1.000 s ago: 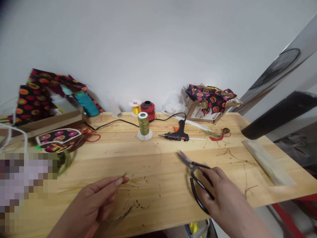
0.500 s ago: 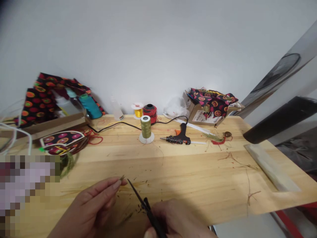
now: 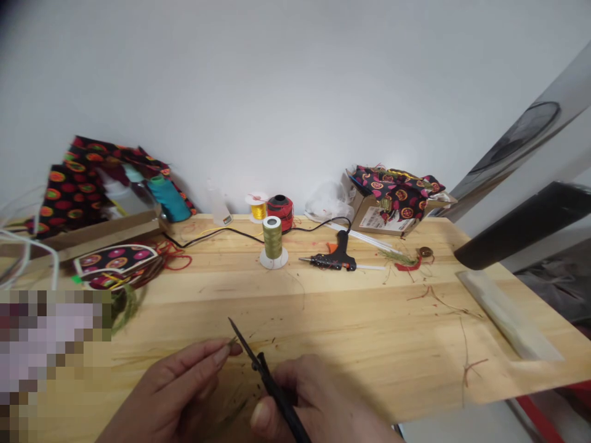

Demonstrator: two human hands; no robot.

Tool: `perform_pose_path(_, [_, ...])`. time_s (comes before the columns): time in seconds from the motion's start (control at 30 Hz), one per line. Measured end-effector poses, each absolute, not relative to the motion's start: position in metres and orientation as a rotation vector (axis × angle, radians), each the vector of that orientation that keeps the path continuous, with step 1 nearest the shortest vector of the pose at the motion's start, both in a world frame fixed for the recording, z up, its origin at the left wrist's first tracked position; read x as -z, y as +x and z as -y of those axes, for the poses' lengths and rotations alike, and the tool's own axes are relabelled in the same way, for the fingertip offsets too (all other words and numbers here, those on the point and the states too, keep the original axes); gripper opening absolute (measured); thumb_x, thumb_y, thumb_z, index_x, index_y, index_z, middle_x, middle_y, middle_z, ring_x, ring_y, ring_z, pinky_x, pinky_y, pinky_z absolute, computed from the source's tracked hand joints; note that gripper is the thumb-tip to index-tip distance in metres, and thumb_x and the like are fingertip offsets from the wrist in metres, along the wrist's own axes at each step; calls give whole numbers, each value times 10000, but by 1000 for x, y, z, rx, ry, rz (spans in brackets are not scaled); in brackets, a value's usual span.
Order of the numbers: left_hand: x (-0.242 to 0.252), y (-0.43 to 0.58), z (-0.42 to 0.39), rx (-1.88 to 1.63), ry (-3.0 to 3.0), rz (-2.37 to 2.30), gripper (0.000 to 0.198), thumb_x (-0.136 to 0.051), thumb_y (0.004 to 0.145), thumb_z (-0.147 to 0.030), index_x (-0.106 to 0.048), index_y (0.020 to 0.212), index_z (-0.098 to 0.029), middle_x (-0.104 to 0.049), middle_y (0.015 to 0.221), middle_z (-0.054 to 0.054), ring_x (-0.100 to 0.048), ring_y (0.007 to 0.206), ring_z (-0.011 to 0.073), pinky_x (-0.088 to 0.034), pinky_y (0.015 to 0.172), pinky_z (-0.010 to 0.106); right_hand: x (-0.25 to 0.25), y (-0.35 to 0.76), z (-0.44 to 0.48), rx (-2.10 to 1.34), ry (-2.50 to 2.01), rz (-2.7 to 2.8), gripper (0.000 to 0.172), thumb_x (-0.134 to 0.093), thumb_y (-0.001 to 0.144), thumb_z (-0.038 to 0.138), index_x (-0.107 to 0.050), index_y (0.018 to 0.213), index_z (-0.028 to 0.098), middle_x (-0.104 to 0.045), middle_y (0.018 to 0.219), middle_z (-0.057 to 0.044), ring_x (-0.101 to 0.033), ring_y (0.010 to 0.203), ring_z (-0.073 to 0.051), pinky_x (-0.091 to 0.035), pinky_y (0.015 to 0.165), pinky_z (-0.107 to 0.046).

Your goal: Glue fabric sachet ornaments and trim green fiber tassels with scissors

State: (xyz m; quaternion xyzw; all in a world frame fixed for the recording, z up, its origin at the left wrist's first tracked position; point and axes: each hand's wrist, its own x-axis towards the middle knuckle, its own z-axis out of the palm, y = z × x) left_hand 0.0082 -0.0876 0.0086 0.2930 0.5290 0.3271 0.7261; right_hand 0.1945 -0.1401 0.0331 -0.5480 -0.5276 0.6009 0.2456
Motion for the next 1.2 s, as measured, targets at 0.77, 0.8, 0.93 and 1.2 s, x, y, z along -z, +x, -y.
perform_pose_path(0.77, [3,-7,76,-922,566,-1298,415,-801,568,-445,-734,865,-162,-323,432,-106,-223,411,52,-189,368,154,-13,199,131,-1680,-1558,1809,190,-690,712,339,-676,766,158,-470,541,63,-396,494,-63,-278,436,-178])
perform_pose_path(0.8, [2,-7,75,-928,565,-1290,419,-801,570,-440,-731,875,-161,-336,436,-103,-236,411,53,-200,365,153,-10,199,132,-1626,-1555,1878,189,-685,713,357,-676,737,169,-462,520,67,-396,485,-67,-282,435,-185])
perform_pose_path(0.93, [0,-4,76,-918,554,-1265,417,-808,557,-423,-727,858,-145,-343,435,-104,-247,401,48,-211,351,146,-8,199,135,-1530,-1540,1952,212,-647,722,408,-658,661,205,-493,505,69,-428,493,-84,-297,445,-198])
perform_pose_path(1.2, [-5,2,82,-937,520,-1256,349,-808,580,-379,-738,829,-144,-334,451,-102,-230,418,45,-203,352,130,-21,243,147,-600,-2242,1858,205,-562,760,370,-654,755,188,-684,716,-69,-611,583,-194,-376,505,-260])
